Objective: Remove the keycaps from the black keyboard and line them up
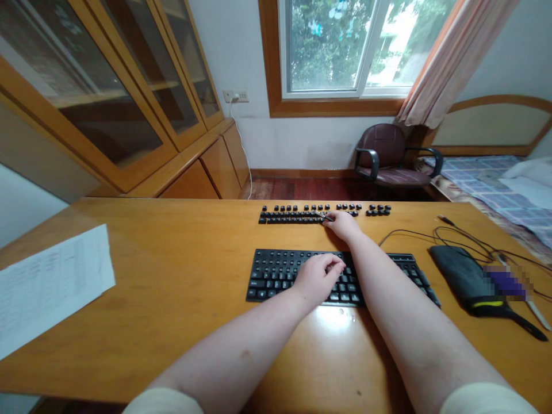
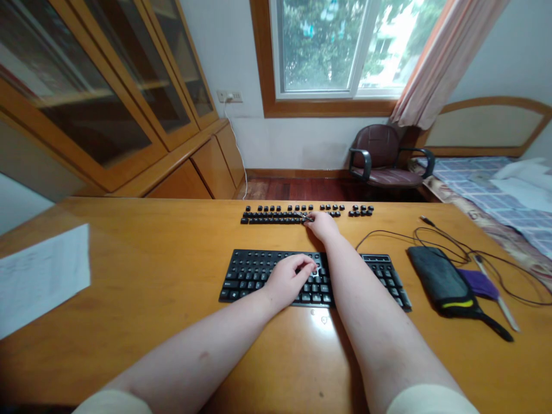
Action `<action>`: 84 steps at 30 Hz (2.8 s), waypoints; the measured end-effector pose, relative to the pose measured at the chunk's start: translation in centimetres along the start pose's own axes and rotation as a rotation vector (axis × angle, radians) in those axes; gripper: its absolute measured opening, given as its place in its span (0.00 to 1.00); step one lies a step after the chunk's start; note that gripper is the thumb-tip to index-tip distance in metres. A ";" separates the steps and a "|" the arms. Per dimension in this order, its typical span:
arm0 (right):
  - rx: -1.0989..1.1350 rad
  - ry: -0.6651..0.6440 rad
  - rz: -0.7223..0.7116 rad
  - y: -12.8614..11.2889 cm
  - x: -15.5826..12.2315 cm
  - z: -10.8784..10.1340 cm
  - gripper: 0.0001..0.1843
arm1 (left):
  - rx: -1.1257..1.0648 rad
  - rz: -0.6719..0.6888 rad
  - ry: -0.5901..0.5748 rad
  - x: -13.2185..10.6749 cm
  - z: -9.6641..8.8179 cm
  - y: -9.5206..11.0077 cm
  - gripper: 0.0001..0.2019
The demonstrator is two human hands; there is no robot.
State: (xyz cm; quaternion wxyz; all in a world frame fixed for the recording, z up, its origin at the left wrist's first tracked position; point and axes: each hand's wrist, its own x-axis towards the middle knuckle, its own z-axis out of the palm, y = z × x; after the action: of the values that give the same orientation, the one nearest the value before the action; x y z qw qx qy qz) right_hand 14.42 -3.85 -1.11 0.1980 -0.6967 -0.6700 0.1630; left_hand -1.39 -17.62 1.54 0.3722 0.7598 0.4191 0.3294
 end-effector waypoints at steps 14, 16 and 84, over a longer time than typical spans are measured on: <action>0.023 0.019 0.039 -0.5 -0.3 -0.4 0.12 | -0.003 -0.003 0.004 0.0 0.0 -0.1 0.11; 0.028 0.018 0.037 -0.5 -0.3 -0.4 0.11 | 0.002 -0.013 0.002 0.0 0.0 0.0 0.11; 0.131 -0.078 -0.488 -0.7 -15.1 -3.2 0.09 | 0.566 0.008 -0.079 -0.1 -0.5 -0.4 0.09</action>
State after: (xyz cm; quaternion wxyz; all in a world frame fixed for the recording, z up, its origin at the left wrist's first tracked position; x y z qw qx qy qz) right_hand 14.64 -19.14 1.46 0.2502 -0.4932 -0.8134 0.1802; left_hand -1.95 -17.42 1.46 0.1601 0.8473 0.4766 0.1710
